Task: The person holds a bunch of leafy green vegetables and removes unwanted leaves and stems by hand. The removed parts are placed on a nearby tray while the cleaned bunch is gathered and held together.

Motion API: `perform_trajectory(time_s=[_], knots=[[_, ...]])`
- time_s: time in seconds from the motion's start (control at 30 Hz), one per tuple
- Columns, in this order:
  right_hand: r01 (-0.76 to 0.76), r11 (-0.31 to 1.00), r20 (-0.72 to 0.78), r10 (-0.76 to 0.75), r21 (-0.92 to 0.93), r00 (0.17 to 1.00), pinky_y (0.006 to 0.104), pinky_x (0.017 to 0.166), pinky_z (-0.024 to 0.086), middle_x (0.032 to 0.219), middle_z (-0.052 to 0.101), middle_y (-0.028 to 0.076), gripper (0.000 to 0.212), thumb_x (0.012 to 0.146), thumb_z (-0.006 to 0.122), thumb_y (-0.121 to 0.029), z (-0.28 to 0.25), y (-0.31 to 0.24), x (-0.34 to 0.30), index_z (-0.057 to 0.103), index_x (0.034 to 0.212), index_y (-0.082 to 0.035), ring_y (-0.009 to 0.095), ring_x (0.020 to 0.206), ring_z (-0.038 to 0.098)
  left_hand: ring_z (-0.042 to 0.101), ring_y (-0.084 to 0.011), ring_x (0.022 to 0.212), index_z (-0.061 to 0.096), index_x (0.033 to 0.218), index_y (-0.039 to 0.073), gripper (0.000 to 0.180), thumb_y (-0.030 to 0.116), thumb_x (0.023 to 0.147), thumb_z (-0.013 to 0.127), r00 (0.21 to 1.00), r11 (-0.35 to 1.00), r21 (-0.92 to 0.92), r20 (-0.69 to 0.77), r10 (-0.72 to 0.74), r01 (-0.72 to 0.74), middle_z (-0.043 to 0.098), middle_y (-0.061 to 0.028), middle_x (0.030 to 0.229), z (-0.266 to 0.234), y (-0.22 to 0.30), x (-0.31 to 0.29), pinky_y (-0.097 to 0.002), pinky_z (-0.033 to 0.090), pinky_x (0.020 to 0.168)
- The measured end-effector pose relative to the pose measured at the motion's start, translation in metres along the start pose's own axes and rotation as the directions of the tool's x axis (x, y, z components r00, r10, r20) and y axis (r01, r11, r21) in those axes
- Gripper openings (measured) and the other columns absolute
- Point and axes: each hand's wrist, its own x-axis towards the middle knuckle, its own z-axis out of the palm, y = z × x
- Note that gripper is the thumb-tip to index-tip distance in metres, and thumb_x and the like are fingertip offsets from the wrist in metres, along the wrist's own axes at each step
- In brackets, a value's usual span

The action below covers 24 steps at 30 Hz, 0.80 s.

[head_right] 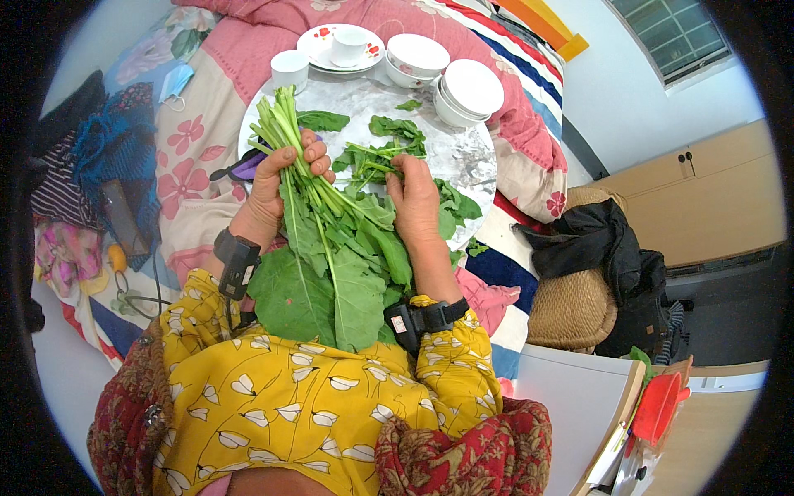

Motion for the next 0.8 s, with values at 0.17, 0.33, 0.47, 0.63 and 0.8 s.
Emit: perform_trajectory(time_s=[0.17, 0.33, 0.47, 0.63, 0.8], knots=[[0.066, 0.995, 0.032, -0.063, -0.078, 0.997, 0.0295, 0.067, 0.047, 0.089, 0.057, 0.009, 0.02, 0.085, 0.062, -0.003, -0.013, -0.012, 0.004, 0.058, 0.105, -0.003, 0.017, 0.074, 0.057, 0.059, -0.0219, 0.085, 0.056, 0.104, 0.008, 0.027, 0.014, 0.08, 0.067, 1.0, 1.0, -0.005, -0.004, 0.001, -0.001, 0.056, -0.0054, 0.09, -0.002, 0.001, 0.0, -0.0414, 0.05, 0.087], [0.18, 0.982, -0.115, -0.173, 0.054, 0.978, 0.0293, 0.068, 0.047, 0.088, 0.057, 0.01, 0.016, 0.088, 0.057, 0.001, -0.024, -0.029, 0.009, 0.057, 0.104, -0.001, 0.019, 0.073, 0.059, 0.059, -0.0218, 0.085, 0.056, 0.104, 0.008, 0.027, 0.014, 0.08, 0.067, 1.0, 1.0, -0.021, 0.01, -0.004, 0.004, 0.056, -0.0053, 0.09, -0.003, 0.0, 0.0, -0.0412, 0.05, 0.087], [0.179, 0.97, -0.097, -0.164, 0.167, 0.982, 0.0308, 0.066, 0.05, 0.088, 0.059, 0.012, 0.017, 0.087, 0.055, 0.004, -0.027, -0.037, 0.009, 0.056, 0.104, -0.001, 0.023, 0.072, 0.064, 0.059, -0.022, 0.085, 0.056, 0.104, 0.007, 0.026, 0.014, 0.08, 0.067, 1.0, 1.0, -0.021, 0.008, -0.002, 0.002, 0.056, -0.0054, 0.09, -0.002, 0.001, 0.0, -0.0411, 0.05, 0.087], [0.217, 0.94, -0.1, -0.197, 0.265, 0.975, 0.0273, 0.071, 0.049, 0.095, 0.061, 0.01, 0.017, 0.09, 0.054, 0.004, -0.027, -0.037, 0.008, 0.056, 0.106, 0.0, 0.017, 0.081, 0.064, 0.059, -0.0221, 0.085, 0.056, 0.102, 0.007, 0.026, 0.014, 0.08, 0.067, 1.0, 1.0, -0.005, 0.009, 0.006, -0.006, 0.057, -0.0057, 0.09, 0.0, 0.001, 0.001, -0.0409, 0.05, 0.087], [0.124, 0.848, -0.121, -0.072, 0.515, 0.99, 0.0247, 0.078, 0.048, 0.104, 0.06, 0.006, 0.017, 0.093, 0.052, 0.002, -0.032, -0.035, -0.002, 0.056, 0.109, 0.001, 0.015, 0.092, 0.064, 0.059, -0.0219, 0.085, 0.056, 0.102, 0.007, 0.024, 0.013, 0.081, 0.066, 1.0, 0.999, -0.041, 0.0, -0.006, 0.006, 0.057, -0.0057, 0.09, 0.001, 0.0, 0.0, -0.0408, 0.049, 0.087]])
